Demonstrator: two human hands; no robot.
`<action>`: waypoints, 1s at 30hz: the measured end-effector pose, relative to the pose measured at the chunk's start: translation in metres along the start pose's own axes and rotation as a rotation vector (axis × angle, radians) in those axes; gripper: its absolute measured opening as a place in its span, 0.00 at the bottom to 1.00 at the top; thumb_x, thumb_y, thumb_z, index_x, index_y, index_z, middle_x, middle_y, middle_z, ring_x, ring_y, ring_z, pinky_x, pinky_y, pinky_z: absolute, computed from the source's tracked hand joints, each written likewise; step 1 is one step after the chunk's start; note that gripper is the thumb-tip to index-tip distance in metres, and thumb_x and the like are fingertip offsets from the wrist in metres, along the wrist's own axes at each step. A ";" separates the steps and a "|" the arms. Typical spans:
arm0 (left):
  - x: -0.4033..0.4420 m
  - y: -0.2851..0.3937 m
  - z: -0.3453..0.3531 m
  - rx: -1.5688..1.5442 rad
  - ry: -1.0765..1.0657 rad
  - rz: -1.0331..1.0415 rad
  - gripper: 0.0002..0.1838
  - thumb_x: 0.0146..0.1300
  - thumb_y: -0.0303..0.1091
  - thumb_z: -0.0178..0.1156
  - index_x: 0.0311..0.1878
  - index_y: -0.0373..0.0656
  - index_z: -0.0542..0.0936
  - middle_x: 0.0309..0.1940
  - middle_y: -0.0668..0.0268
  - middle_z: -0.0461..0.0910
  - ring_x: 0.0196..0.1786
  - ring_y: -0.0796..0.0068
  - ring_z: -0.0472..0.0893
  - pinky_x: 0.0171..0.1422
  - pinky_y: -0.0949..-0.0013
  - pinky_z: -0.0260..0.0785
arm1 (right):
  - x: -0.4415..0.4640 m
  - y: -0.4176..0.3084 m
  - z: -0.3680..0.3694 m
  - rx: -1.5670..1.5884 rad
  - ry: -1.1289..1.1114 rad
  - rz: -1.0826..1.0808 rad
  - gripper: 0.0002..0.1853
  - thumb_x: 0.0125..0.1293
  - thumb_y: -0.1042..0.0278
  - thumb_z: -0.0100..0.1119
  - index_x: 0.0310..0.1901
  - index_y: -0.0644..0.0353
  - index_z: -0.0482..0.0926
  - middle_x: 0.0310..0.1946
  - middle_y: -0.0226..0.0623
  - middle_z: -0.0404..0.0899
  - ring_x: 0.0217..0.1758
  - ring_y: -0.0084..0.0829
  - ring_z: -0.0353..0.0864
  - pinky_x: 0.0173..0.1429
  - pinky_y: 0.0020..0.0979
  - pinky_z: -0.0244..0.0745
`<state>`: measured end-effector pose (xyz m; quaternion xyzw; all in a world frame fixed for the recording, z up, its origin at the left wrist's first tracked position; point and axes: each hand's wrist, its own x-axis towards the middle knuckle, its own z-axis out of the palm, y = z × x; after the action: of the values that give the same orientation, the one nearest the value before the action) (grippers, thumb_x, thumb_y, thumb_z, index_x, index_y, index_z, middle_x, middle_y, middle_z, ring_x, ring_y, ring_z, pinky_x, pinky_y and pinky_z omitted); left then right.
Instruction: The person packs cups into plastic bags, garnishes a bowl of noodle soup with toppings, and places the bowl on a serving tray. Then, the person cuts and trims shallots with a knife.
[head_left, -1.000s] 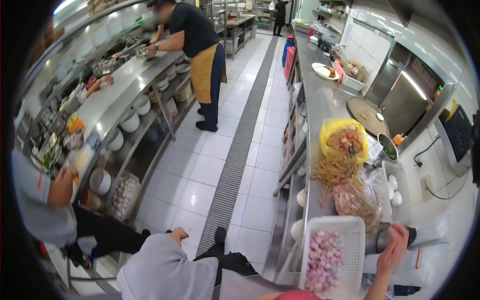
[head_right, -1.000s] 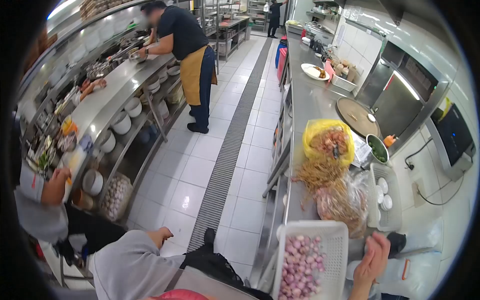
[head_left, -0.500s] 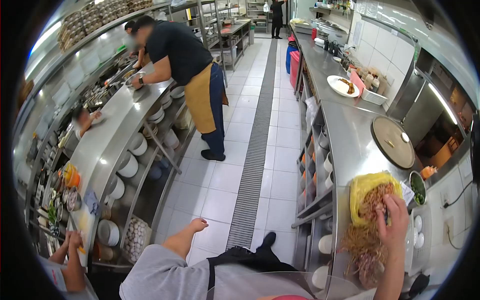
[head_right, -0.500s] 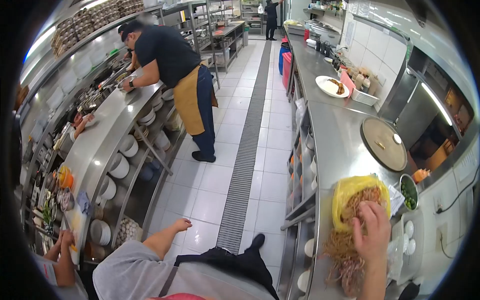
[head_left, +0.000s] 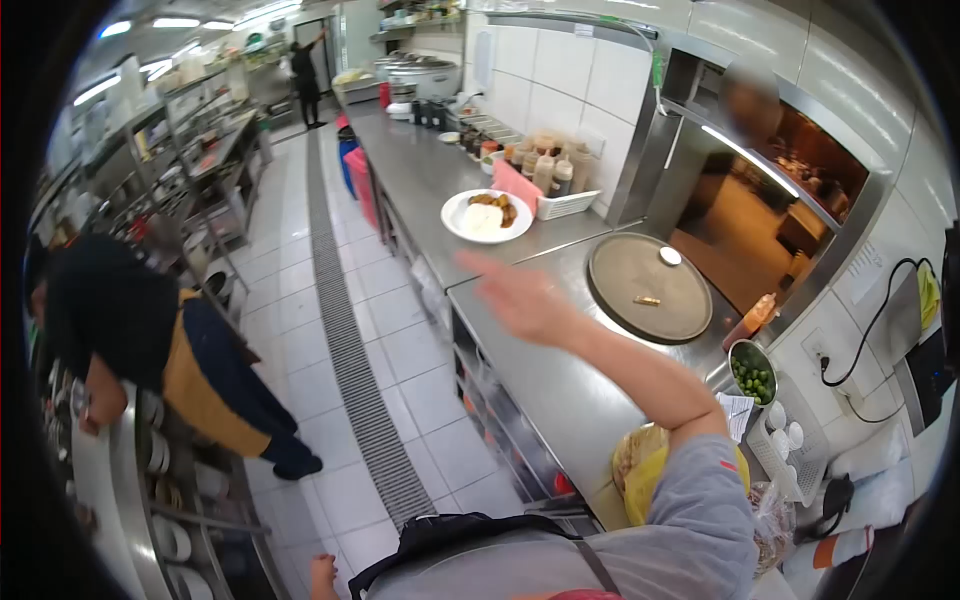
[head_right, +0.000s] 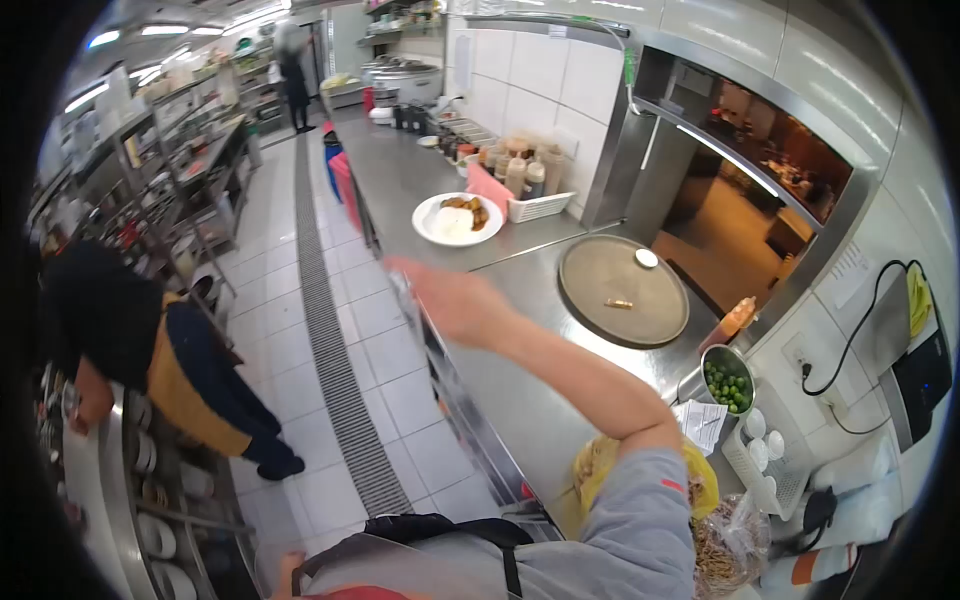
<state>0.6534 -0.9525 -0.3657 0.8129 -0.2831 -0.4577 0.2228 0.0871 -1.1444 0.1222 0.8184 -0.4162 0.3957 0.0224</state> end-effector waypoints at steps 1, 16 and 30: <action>0.021 0.013 0.002 -0.030 0.003 -0.037 0.13 0.50 0.36 0.57 0.34 0.35 0.76 0.21 0.58 0.74 0.20 0.68 0.73 0.22 0.66 0.66 | 0.012 0.005 0.015 -0.108 -0.149 -0.035 0.22 0.59 0.68 0.49 0.57 0.50 0.65 0.30 0.37 0.73 0.29 0.35 0.74 0.32 0.33 0.70; 0.179 0.686 0.255 0.144 -0.314 1.157 0.22 0.51 0.43 0.57 0.47 0.39 0.75 0.46 0.54 0.75 0.51 0.59 0.73 0.57 0.63 0.63 | -0.021 0.162 0.174 0.111 0.403 0.946 0.09 0.57 0.73 0.55 0.39 0.63 0.77 0.27 0.38 0.78 0.25 0.24 0.77 0.29 0.24 0.71; 0.190 0.849 0.467 0.049 -1.476 0.641 0.09 0.50 0.30 0.56 0.34 0.35 0.76 0.25 0.64 0.73 0.25 0.76 0.71 0.25 0.70 0.63 | 0.176 0.305 0.315 0.548 0.326 0.888 0.12 0.66 0.69 0.43 0.38 0.69 0.74 0.20 0.36 0.74 0.24 0.24 0.74 0.33 0.23 0.69</action>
<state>0.1092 -1.7558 -0.1804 0.1845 -0.5869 -0.7842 0.0807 0.1322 -1.5751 -0.0662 0.4677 -0.5945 0.5829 -0.2967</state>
